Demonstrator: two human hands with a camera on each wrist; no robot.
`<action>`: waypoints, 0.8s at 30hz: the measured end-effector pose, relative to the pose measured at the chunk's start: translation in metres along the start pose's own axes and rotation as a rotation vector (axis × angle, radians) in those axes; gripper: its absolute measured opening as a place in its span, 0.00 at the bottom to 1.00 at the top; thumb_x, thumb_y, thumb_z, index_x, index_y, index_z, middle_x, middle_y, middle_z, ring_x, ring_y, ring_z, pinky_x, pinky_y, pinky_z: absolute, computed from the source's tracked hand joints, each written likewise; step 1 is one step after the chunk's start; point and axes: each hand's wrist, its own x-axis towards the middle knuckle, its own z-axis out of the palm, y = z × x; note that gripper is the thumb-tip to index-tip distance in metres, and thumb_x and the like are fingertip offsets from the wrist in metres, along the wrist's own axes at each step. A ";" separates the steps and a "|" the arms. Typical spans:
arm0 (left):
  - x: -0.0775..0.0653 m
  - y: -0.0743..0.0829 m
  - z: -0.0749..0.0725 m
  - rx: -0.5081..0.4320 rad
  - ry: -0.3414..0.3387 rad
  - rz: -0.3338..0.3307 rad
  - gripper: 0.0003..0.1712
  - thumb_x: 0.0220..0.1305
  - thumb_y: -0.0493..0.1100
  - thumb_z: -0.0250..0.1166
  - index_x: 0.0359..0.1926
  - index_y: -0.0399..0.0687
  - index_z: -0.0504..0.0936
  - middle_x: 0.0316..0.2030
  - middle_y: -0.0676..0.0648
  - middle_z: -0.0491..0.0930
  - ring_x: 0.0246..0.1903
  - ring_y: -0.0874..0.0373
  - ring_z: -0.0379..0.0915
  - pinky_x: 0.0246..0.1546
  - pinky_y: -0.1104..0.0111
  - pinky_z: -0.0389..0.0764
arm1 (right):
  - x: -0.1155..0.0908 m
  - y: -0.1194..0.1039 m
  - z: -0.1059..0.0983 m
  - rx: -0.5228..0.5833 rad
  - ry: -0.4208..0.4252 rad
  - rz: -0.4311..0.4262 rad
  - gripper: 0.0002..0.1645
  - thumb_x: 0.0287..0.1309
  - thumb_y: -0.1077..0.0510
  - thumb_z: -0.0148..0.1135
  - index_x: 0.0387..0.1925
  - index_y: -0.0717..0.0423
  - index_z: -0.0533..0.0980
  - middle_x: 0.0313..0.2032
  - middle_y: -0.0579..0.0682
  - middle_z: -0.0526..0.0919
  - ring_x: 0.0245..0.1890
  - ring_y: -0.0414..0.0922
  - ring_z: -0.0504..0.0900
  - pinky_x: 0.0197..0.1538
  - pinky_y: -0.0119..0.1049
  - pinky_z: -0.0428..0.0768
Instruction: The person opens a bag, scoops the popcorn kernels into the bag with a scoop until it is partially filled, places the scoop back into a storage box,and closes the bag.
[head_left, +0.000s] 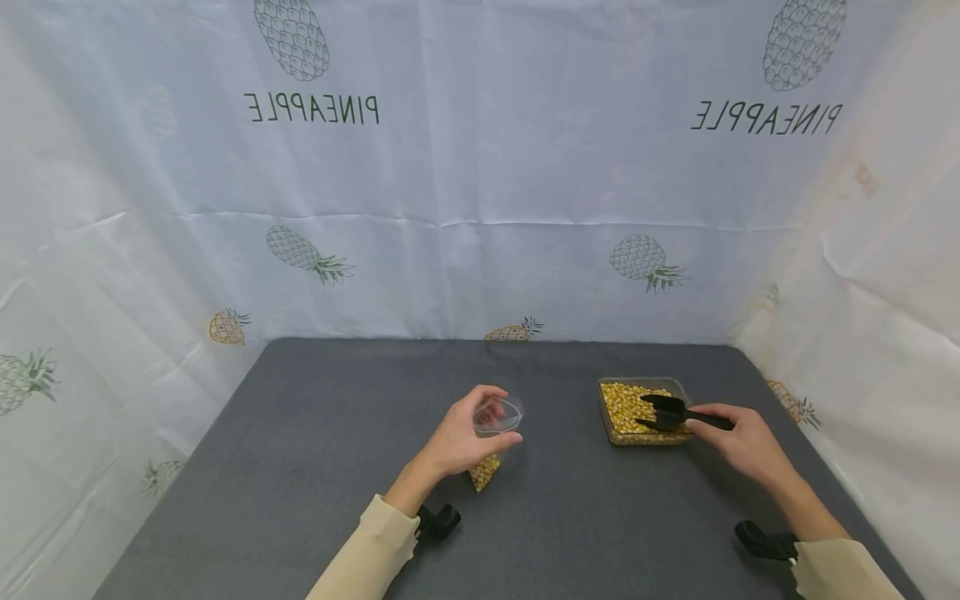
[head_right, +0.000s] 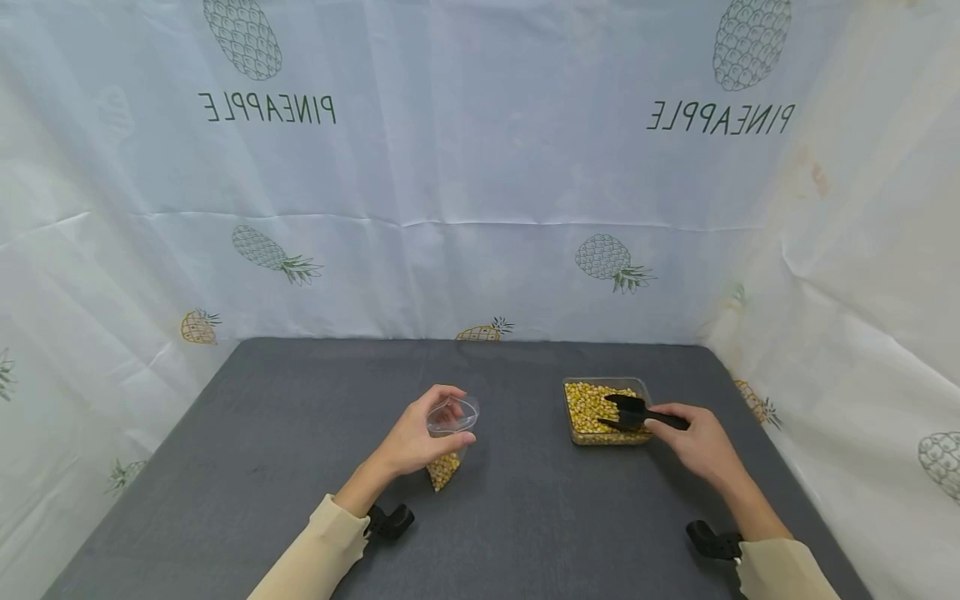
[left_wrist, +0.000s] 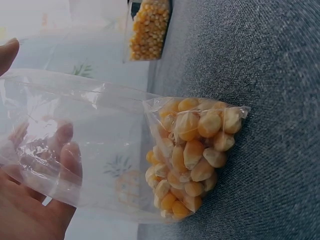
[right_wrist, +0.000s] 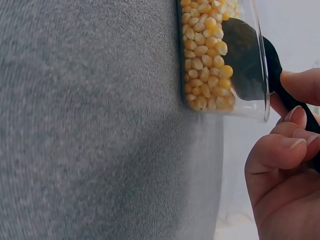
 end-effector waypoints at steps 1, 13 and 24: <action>0.000 0.000 0.000 0.000 0.000 0.000 0.30 0.63 0.48 0.74 0.63 0.48 0.74 0.44 0.46 0.79 0.41 0.56 0.76 0.45 0.62 0.79 | 0.000 0.001 -0.001 0.015 -0.002 0.012 0.30 0.72 0.45 0.61 0.60 0.66 0.77 0.49 0.72 0.81 0.41 0.66 0.81 0.34 0.51 0.81; 0.000 0.003 0.002 0.011 -0.002 -0.003 0.32 0.63 0.51 0.74 0.63 0.49 0.73 0.43 0.52 0.77 0.40 0.59 0.76 0.45 0.63 0.79 | -0.007 0.008 -0.009 0.197 -0.020 0.101 0.35 0.73 0.44 0.60 0.66 0.67 0.71 0.12 0.46 0.66 0.13 0.48 0.67 0.20 0.41 0.68; 0.000 0.002 0.001 0.000 -0.004 -0.007 0.31 0.64 0.51 0.74 0.63 0.49 0.73 0.43 0.52 0.78 0.41 0.58 0.76 0.45 0.62 0.80 | -0.009 0.010 -0.010 0.258 -0.013 0.139 0.37 0.72 0.43 0.60 0.68 0.67 0.69 0.13 0.47 0.67 0.16 0.52 0.70 0.25 0.42 0.70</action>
